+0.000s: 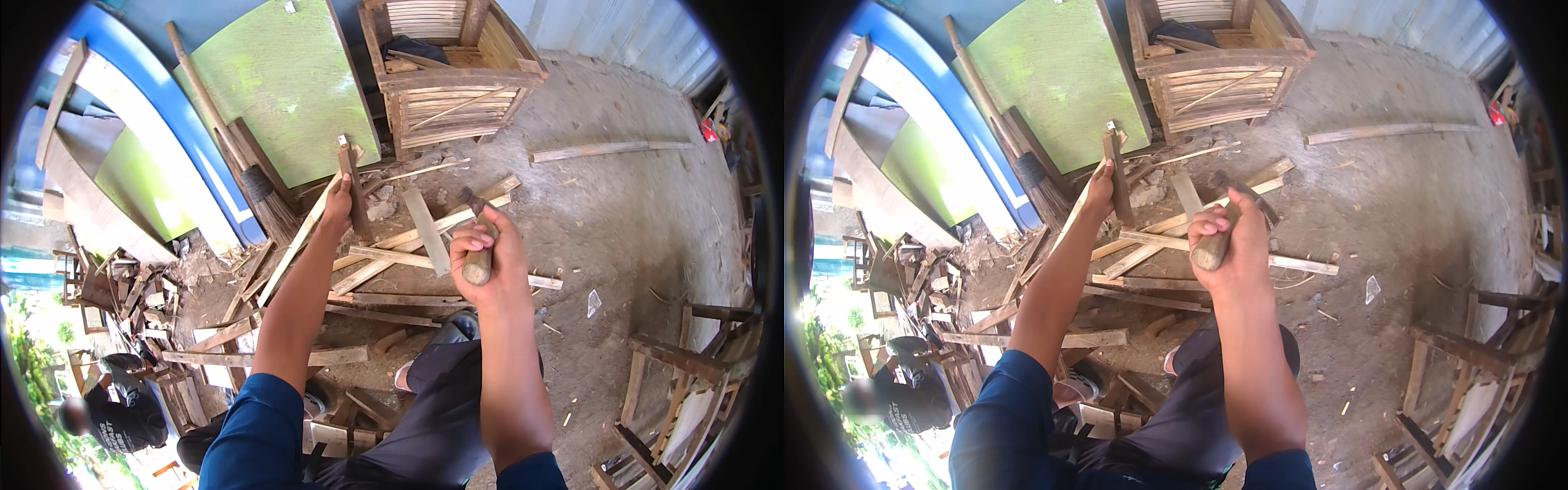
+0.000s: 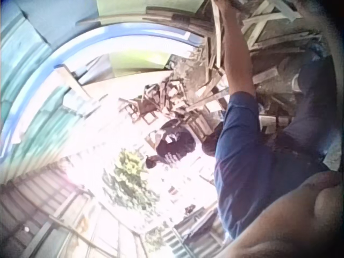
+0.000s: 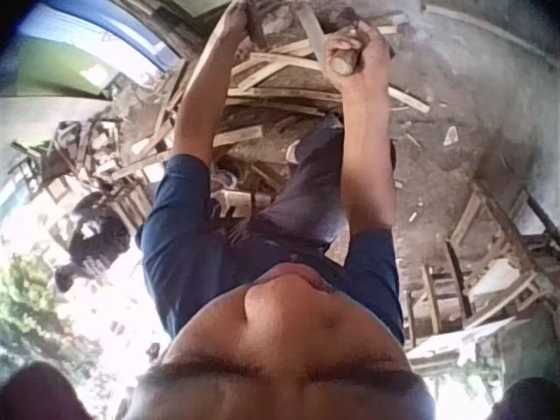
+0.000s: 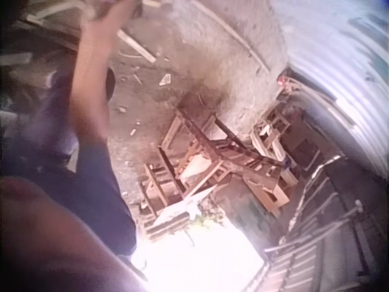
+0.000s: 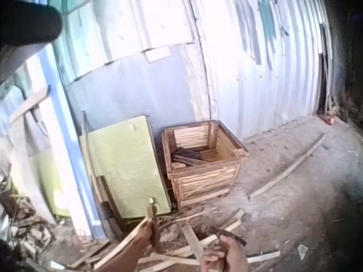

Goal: The person sits on the floor and uses a hammer to repeatedly strike and break wooden planks into smaller pieces. The person handles the wood pieces by hand, repositioning them between strikes.

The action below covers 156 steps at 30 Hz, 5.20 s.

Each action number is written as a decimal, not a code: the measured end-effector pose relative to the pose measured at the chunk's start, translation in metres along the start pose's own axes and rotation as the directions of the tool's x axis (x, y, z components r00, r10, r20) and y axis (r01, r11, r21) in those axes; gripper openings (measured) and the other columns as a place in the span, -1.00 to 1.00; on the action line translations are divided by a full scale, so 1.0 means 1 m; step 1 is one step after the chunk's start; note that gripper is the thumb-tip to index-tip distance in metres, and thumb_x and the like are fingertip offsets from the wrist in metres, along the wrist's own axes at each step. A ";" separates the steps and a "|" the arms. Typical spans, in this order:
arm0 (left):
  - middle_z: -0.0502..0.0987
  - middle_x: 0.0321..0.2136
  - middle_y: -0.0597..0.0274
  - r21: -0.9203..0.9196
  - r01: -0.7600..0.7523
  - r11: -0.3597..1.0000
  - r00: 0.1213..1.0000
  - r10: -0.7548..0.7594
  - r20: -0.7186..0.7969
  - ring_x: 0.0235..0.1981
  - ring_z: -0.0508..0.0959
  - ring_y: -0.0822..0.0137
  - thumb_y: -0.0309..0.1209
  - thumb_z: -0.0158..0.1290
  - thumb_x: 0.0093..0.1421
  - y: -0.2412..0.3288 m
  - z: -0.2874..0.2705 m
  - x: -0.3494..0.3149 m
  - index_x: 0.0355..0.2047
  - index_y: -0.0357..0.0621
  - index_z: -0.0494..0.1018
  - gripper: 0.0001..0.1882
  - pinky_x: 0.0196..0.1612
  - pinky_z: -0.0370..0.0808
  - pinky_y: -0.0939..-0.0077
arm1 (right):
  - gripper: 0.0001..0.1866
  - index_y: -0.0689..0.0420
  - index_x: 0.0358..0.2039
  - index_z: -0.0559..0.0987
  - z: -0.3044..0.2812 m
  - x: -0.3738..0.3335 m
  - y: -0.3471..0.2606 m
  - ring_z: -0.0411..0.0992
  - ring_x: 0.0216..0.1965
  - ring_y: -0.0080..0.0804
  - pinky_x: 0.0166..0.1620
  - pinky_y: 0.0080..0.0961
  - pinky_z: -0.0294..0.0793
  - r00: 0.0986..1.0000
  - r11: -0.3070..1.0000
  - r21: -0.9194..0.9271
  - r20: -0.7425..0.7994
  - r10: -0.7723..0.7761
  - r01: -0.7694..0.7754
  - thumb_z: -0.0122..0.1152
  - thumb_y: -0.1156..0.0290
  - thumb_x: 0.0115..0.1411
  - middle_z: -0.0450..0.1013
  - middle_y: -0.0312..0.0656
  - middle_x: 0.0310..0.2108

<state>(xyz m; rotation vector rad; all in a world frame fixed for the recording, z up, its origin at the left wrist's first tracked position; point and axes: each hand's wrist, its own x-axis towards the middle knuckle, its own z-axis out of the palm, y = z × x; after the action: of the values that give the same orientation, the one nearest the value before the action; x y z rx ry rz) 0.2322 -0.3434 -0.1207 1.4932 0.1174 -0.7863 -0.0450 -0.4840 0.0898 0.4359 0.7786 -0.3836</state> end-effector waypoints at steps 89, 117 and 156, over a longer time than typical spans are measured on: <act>0.50 -0.67 -0.15 0.742 -0.651 0.156 0.653 0.613 0.444 -0.51 0.58 -0.27 0.09 0.15 0.33 0.145 -0.047 -0.425 -0.24 -0.26 0.51 -0.45 -0.43 0.50 0.08 | -0.89 0.17 -0.14 0.43 -0.050 -0.064 0.056 0.65 -0.14 -0.20 -0.11 -0.29 0.62 0.662 0.405 -0.529 0.662 -0.353 0.745 0.15 0.50 0.39 0.64 0.02 -0.18; 0.45 -0.40 0.29 0.397 -0.750 -0.528 0.248 0.332 0.910 -0.23 0.56 0.21 -0.08 0.23 0.06 0.092 -0.123 -0.417 -0.26 0.01 0.46 -0.64 -0.12 0.49 0.27 | -0.49 0.19 0.23 0.38 -0.080 -0.067 0.127 0.51 -0.20 -0.37 -0.15 -0.26 0.62 0.747 0.639 -0.705 0.595 0.296 0.308 0.05 0.08 0.48 0.54 -0.15 -0.06; 0.67 -0.52 0.07 0.895 -0.420 -0.148 0.821 0.359 0.445 -0.47 0.72 0.05 0.21 0.25 0.08 -0.009 -0.203 -0.418 -0.20 0.06 0.63 -0.47 -0.38 0.64 0.13 | -0.72 0.15 -0.15 0.48 -0.286 0.085 0.017 0.49 -0.38 -0.27 -0.31 -0.19 0.56 0.981 0.297 -0.955 -0.064 -0.182 -0.007 0.02 0.18 0.49 0.50 -0.14 -0.37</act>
<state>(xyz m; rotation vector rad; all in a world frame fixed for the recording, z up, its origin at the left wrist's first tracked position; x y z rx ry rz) -0.0076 0.0071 0.0683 2.6973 -1.2589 -0.2392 -0.1487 -0.3386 -0.1499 -0.7742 1.0555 0.0896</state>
